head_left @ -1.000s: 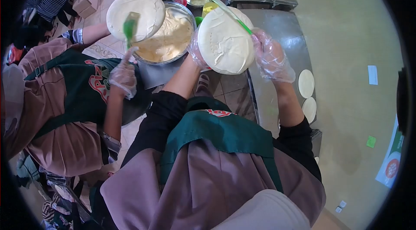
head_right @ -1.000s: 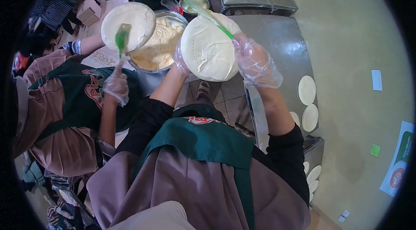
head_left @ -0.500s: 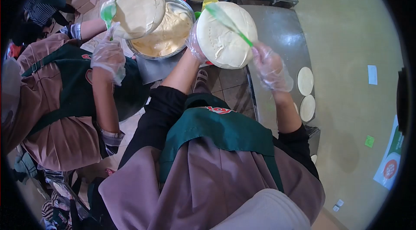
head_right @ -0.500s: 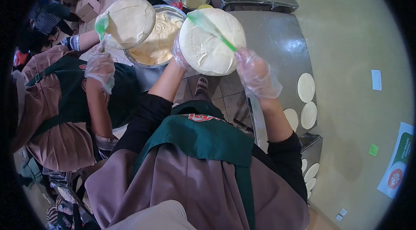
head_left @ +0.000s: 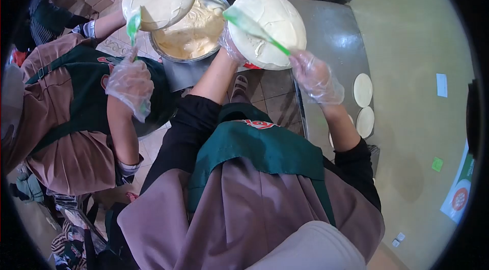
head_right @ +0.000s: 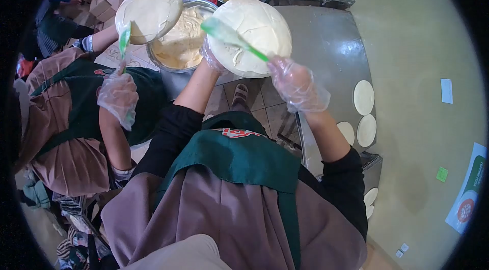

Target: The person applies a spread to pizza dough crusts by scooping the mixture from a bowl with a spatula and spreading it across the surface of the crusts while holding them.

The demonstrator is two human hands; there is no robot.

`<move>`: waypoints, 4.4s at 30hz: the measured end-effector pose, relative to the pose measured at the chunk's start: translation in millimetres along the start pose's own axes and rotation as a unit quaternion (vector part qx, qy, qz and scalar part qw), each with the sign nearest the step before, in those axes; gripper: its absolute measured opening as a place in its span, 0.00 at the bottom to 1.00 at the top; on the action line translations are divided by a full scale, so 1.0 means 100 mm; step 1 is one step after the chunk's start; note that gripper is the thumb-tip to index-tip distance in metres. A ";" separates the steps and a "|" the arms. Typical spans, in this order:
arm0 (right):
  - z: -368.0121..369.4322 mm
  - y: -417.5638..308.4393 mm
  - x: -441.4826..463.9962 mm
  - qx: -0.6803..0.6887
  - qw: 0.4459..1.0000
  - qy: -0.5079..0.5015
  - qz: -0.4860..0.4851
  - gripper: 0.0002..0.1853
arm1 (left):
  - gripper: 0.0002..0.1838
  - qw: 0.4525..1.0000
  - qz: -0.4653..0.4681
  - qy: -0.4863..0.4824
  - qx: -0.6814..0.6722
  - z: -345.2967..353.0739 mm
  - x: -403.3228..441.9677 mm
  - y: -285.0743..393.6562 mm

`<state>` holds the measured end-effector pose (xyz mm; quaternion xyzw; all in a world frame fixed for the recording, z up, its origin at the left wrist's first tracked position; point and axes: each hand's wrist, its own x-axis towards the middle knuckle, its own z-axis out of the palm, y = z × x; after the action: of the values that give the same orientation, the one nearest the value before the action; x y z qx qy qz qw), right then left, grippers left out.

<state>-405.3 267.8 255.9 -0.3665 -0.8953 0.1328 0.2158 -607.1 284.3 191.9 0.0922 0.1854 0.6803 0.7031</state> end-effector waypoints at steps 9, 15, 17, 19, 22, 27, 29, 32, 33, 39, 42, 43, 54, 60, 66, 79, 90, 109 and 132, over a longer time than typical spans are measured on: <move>-0.20 0.05 -0.17 0.032 0.991 0.038 0.126 0.08 | 0.27 0.989 -0.013 -0.065 -0.132 -0.19 0.16 0.03; -0.06 0.06 -0.16 -0.002 0.982 0.007 0.191 0.08 | 0.27 0.961 -0.062 -0.116 -0.244 -0.15 0.24 -0.07; -0.03 -0.08 -0.25 0.015 0.989 -0.005 0.149 0.09 | 0.27 0.961 -0.057 -0.103 -0.250 -0.24 0.28 -0.09; -0.01 -0.15 -0.33 0.058 0.994 -0.016 0.090 0.09 | 0.27 0.981 -0.035 -0.081 -0.171 -0.28 0.29 -0.09; -0.08 -0.17 -0.29 0.057 0.998 -0.016 0.027 0.10 | 0.27 0.993 0.000 -0.043 -0.113 -0.50 0.45 -0.13; -0.24 -0.12 0.07 0.045 0.989 0.022 0.142 0.10 | 0.27 0.959 -0.077 -0.137 -0.235 -0.23 0.29 -0.05; -0.19 -0.11 0.04 0.014 0.982 0.020 0.186 0.10 | 0.28 0.967 -0.081 -0.121 -0.211 -0.25 0.33 -0.10; -0.05 -0.07 -0.17 0.165 0.980 0.013 0.110 0.10 | 0.28 0.984 -0.029 -0.082 -0.154 -0.17 0.36 -0.11; -0.08 -0.12 -0.21 0.107 0.993 -0.005 0.047 0.10 | 0.28 0.984 -0.028 -0.082 -0.154 -0.16 0.36 -0.09; -0.22 -0.10 -0.26 0.049 0.996 0.027 0.063 0.09 | 0.28 0.966 0.172 -0.129 0.145 -0.17 0.32 0.02; -0.26 0.02 -0.21 0.001 0.981 0.077 0.177 0.09 | 0.29 0.908 -0.045 -0.316 -0.271 -0.07 0.30 0.10; -0.23 0.04 -0.22 -0.008 0.979 0.067 0.192 0.10 | 0.29 0.907 -0.047 -0.318 -0.270 -0.02 0.29 0.11; -0.09 -0.33 -0.51 0.065 0.991 0.106 0.056 0.09 | 0.29 0.911 0.033 -0.291 -0.289 0.18 0.28 0.15; -0.07 -0.38 -0.64 -0.026 0.968 0.101 0.229 0.08 | 0.29 0.959 0.098 -0.187 -0.187 0.09 0.23 0.12; 0.04 -0.66 -0.96 0.074 0.980 0.113 0.147 0.11 | 0.30 0.974 0.119 -0.107 -0.161 0.04 0.19 -0.05; -0.13 -0.05 -1.12 0.014 0.966 0.172 0.190 0.07 | 0.29 0.969 0.222 -0.103 0.033 0.09 0.26 -0.16; -0.62 0.44 -1.27 0.075 0.944 0.218 0.237 0.08 | 0.29 0.921 0.000 -0.275 -0.276 0.59 0.32 -0.68; -0.79 1.18 -1.21 0.143 0.920 0.173 0.321 0.10 | 0.29 0.995 -0.036 -0.035 -0.081 0.27 0.54 -1.74; -0.43 0.46 -1.01 -0.008 0.900 0.184 0.395 0.11 | 0.25 0.941 -0.294 -0.044 -0.161 -0.04 0.50 -1.80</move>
<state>-292.2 231.4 245.8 -0.7096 -0.6223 0.1300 0.3040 -442.6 323.3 112.7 -0.0509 0.0611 0.4592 0.8848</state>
